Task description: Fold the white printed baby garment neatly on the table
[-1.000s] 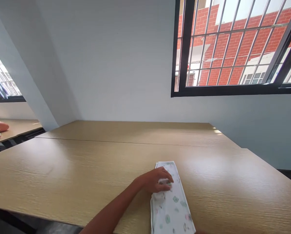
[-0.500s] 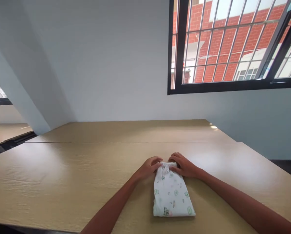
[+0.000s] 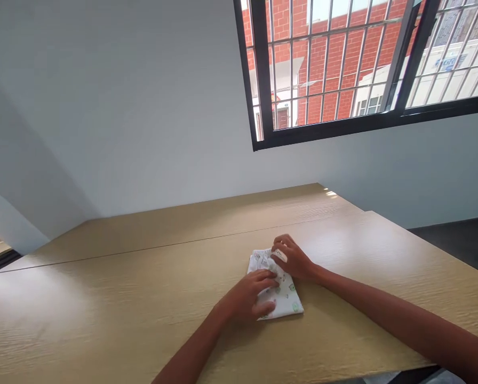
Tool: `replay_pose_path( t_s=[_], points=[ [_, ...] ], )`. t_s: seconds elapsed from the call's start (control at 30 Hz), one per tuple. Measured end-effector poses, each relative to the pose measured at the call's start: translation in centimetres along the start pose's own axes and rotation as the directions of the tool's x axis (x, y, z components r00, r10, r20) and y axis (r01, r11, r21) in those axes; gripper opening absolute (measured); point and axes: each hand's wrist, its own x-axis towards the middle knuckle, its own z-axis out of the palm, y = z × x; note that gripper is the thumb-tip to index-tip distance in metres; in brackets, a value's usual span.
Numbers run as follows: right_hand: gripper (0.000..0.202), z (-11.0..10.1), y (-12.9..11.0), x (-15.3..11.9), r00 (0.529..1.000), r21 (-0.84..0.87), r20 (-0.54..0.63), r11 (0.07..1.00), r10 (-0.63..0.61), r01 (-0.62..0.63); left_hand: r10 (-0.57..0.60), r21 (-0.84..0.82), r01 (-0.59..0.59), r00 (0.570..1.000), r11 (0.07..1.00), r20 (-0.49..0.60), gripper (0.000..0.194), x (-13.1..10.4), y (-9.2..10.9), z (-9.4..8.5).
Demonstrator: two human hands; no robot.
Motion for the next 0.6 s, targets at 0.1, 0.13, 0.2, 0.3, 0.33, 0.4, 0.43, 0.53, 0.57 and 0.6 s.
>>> replay_pose_path(
  t_s=[0.1,0.13,0.2,0.3,0.33,0.4,0.43,0.53,0.57,0.6],
  points=[
    [0.032,-2.1,-3.4,-2.1,0.96,0.112,0.227,0.984,-0.162,0.139,0.015,0.031,-0.017,0.998,0.999,0.065,0.076,-0.6,0.2,-0.3],
    [0.054,-3.0,-4.6,-3.1,0.917,0.144,0.336,0.974,-0.213,0.173,0.016,0.047,-0.021,0.996,0.999,0.088,0.085,-1.0,0.5,-0.5],
    [0.091,-4.8,-6.8,-5.3,0.834,0.178,0.477,0.96,-0.277,0.217,0.016,0.073,-0.026,0.992,0.997,0.125,0.098,-2.3,1.4,-0.5],
    [0.094,-6.3,-9.1,-8.7,0.793,0.151,0.54,0.96,-0.281,0.237,0.024,0.085,-0.039,0.985,0.996,0.169,0.096,-4.6,3.1,0.5],
    [0.087,-6.3,-9.5,-9.7,0.805,0.116,0.524,0.96,-0.277,0.255,0.029,0.087,-0.044,0.986,0.995,0.165,0.087,-5.3,3.7,1.1],
    [0.075,-5.8,-10.0,-11.5,0.833,0.036,0.47,0.949,-0.292,0.312,0.045,0.085,-0.058,0.988,0.995,0.145,0.066,-6.4,4.6,2.5],
    [0.071,-5.5,-10.1,-12.2,0.84,0.006,0.445,0.939,-0.312,0.345,0.054,0.069,-0.064,0.99,0.996,0.131,0.059,-6.8,5.0,3.1],
    [0.062,-4.8,-10.5,-13.1,0.843,-0.014,0.408,0.921,-0.35,0.39,0.033,-0.106,-0.018,0.99,0.994,0.139,0.051,-7.6,5.8,4.3],
    [0.057,-4.8,-10.6,-13.1,0.845,0.008,0.404,0.925,-0.351,0.381,-0.008,-0.203,0.035,0.991,0.979,0.136,0.048,-7.8,6.0,4.3],
    [0.052,-4.9,-10.7,-12.9,0.852,0.045,0.4,0.935,-0.338,0.351,-0.06,-0.294,0.095,0.99,0.951,0.127,0.045,-8.1,6.2,4.2]
  ],
)
